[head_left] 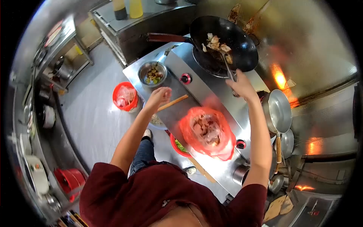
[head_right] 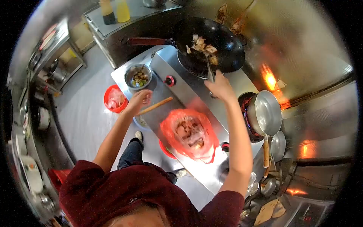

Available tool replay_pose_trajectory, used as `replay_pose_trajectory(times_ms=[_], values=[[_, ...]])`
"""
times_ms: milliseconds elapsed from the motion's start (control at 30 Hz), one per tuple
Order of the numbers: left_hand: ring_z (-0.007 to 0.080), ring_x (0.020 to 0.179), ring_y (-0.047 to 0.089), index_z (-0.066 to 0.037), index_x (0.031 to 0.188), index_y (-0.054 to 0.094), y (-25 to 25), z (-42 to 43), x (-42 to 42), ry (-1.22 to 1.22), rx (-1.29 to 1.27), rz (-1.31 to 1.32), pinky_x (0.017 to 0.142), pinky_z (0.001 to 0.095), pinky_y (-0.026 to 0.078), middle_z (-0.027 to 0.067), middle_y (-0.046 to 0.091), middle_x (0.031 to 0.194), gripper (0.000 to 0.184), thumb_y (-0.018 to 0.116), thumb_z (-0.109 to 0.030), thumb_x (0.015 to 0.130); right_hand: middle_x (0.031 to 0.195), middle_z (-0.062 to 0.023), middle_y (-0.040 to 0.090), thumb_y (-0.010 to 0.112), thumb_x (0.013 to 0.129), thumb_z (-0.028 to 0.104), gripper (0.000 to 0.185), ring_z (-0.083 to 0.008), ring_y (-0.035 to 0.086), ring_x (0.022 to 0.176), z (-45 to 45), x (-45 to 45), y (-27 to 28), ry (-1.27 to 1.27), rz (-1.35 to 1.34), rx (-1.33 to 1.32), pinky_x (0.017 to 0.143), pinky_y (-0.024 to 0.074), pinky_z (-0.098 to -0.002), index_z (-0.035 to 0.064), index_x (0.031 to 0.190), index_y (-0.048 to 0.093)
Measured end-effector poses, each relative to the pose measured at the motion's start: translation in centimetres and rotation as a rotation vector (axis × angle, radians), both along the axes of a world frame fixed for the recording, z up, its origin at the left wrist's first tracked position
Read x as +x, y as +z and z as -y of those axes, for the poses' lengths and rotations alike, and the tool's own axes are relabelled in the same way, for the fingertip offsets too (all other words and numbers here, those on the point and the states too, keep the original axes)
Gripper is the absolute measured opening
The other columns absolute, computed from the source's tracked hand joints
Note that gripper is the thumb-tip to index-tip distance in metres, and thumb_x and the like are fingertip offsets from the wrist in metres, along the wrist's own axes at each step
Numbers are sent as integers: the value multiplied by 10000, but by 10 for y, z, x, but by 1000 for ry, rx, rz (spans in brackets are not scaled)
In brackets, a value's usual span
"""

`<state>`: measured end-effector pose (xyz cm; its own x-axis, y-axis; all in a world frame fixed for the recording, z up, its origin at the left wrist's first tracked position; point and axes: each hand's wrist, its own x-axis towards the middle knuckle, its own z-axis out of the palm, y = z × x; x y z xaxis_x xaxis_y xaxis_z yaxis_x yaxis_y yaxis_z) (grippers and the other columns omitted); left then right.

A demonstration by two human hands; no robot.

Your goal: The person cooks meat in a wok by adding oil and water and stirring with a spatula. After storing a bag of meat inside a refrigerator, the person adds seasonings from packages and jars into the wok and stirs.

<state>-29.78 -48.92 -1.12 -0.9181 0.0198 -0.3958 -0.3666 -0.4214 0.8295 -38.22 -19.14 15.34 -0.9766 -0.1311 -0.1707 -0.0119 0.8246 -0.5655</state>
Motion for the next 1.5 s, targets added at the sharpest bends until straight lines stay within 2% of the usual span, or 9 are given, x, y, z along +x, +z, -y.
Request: replay_pose_trajectory(times_ms=[33,100,267,467,733,1100,1167,1400,1500], values=[[95,666,504,-69,908,567,3,16,-4,6,-64,7,611,233,420,4,537,792,186,481,-220,842,895,-263,578,524,741,189,557,-313,613,681,0,-8,5,-37,247,-37,524,475,-411,-15,1231,356],[93,681,500,-70,933,567,6,51,-4,3,-147,43,622,229,419,2,537,805,201,475,-225,845,925,-263,575,446,696,81,446,-382,578,843,-44,-10,-9,119,-177,479,691,446,-459,-18,1130,428],[88,692,490,-63,957,563,5,104,-26,-129,-221,118,641,222,415,2,534,810,230,462,-244,856,912,-285,565,474,806,173,427,-415,550,871,-32,-30,9,-16,-370,303,758,431,-460,-25,1180,420],[82,671,481,-54,939,562,42,93,-32,-120,-139,38,621,227,417,0,521,792,220,453,-232,869,894,-252,568,419,823,179,473,-377,575,827,3,-30,-24,25,-121,661,725,448,-472,25,1262,337],[63,661,483,-48,947,567,32,156,-27,-51,-262,89,600,198,402,0,545,781,201,466,-202,865,927,-230,579,491,769,137,446,-402,540,873,-34,53,124,-27,-24,478,744,437,-441,70,1209,452],[74,681,474,-47,913,555,43,211,-132,-371,-232,63,628,203,395,0,536,788,179,446,-182,868,842,-271,570,482,804,169,399,-417,554,830,44,-90,-29,-230,-286,302,696,447,-443,21,1174,467],[76,679,474,-45,910,554,41,222,-142,-402,-247,46,630,205,396,-1,533,784,175,447,-176,866,929,-281,560,499,806,154,429,-409,550,856,60,-55,-4,-274,51,470,751,438,-397,7,1206,449],[94,690,487,-32,916,555,31,222,-166,-487,-290,5,671,231,415,13,545,783,182,453,-175,869,851,-261,579,505,811,170,418,-401,562,806,32,-76,4,-190,-384,293,710,450,-437,30,1202,454],[97,689,493,-24,911,560,53,203,-161,-477,-290,-42,673,235,420,19,547,770,192,462,-185,877,922,-269,560,508,804,186,387,-401,555,812,60,-81,0,-166,-94,458,713,443,-455,29,1157,484]])
